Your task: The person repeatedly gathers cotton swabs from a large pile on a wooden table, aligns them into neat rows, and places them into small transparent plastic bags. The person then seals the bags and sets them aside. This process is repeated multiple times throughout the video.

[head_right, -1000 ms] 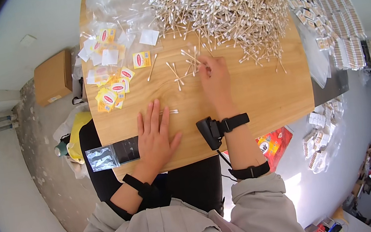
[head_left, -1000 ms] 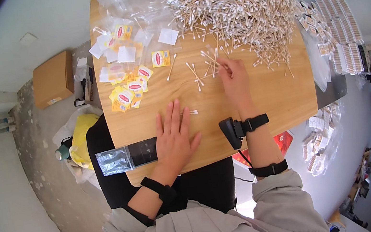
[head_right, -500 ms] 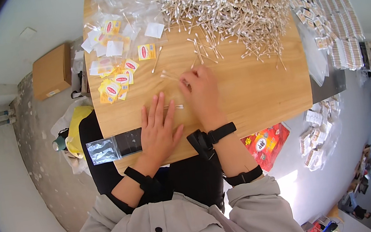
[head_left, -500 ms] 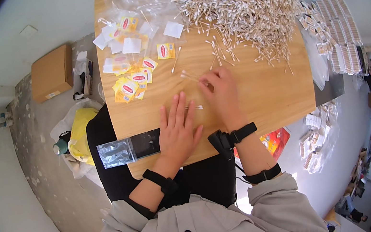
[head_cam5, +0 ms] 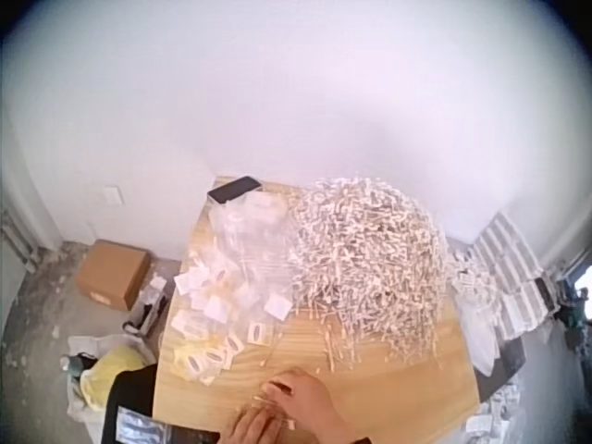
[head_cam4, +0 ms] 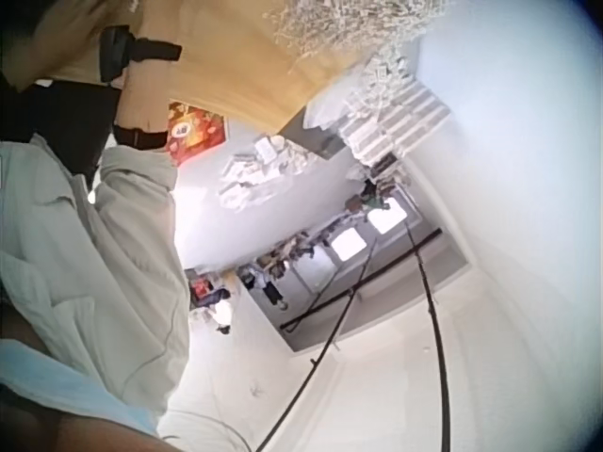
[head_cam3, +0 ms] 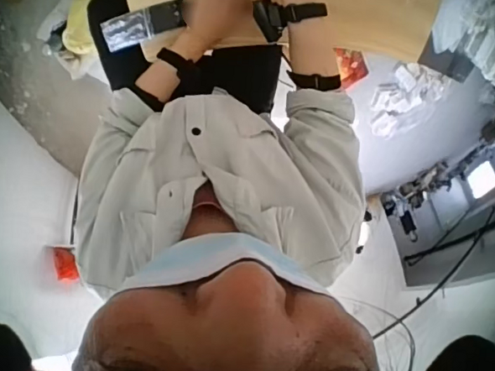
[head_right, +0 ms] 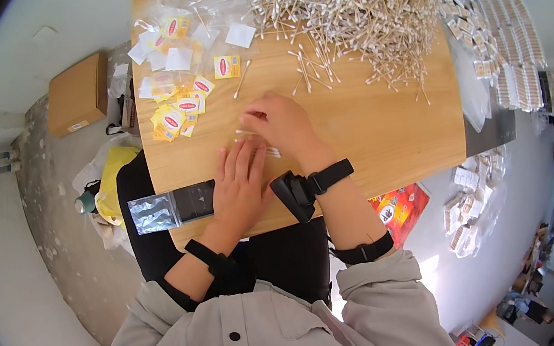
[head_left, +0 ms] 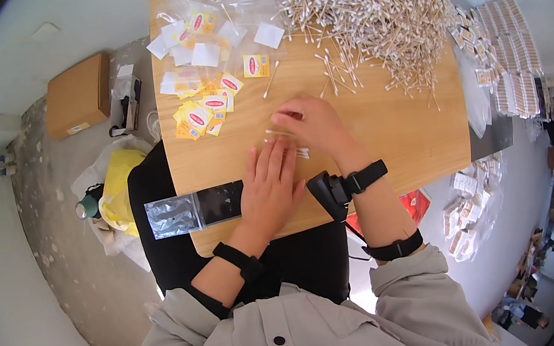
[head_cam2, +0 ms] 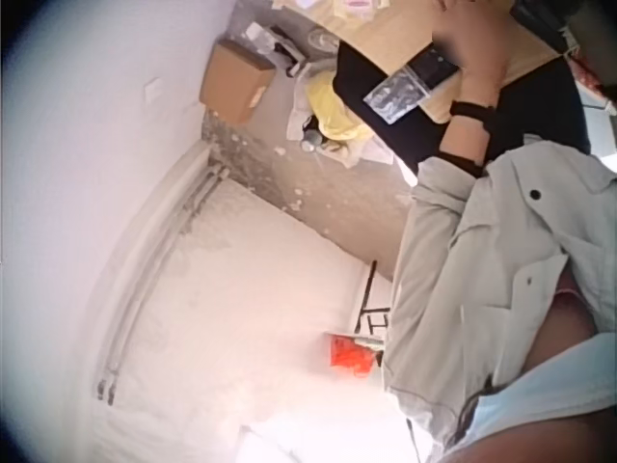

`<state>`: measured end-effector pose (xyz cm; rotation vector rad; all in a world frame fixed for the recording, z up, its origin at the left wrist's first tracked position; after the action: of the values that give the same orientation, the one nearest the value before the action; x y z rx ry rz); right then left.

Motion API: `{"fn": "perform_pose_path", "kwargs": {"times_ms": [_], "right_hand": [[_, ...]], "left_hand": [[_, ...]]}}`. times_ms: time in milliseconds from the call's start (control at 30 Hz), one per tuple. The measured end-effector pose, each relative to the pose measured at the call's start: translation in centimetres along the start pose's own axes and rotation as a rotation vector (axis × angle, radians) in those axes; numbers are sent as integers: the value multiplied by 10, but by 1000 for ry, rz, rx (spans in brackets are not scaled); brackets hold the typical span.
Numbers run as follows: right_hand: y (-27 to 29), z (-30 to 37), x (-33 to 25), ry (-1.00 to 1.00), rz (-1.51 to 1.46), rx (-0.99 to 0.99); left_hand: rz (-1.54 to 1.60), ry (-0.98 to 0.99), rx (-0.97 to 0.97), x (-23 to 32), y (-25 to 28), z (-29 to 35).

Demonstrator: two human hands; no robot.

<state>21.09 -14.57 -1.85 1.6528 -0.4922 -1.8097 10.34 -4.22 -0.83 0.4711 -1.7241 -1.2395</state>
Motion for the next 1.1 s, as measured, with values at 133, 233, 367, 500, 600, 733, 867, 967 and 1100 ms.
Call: {"fn": "perform_pose_path", "kwargs": {"times_ms": [133,233,367,500,600,733,867,967,1100], "right_hand": [[12,-26,-17,-179,110,144],[18,-28,-12,-210,210,352],[28,-11,27,-258,145,336],[25,20,28,-150,54,176],[39,39,23,-156,96,290],[90,54,-2,87,408,807],[83,38,33,44,347,647],[58,43,36,-31,98,466],[26,52,19,-17,-98,252]], "left_hand": [[-38,-20,59,1,5,1],[-3,-18,41,1,4,0],[8,-18,29,4,4,1],[-9,-10,-18,3,2,5],[-35,8,-85,6,1,14],[-53,21,-147,13,-1,22],[-30,11,-90,15,1,11],[-49,34,-56,6,2,-2],[-45,33,-45,2,-4,-4]]}}
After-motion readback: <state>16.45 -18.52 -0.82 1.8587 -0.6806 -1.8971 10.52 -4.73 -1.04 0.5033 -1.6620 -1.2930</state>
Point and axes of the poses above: each hand's wrist, its own z-axis away from the middle knuckle, its own y-axis out of the back of the hand, x = y × z, the point moved 10 cm from there along -z, towards the middle knuckle, and after that the axes turned 4 degrees about -x, right-handed, at the moved point
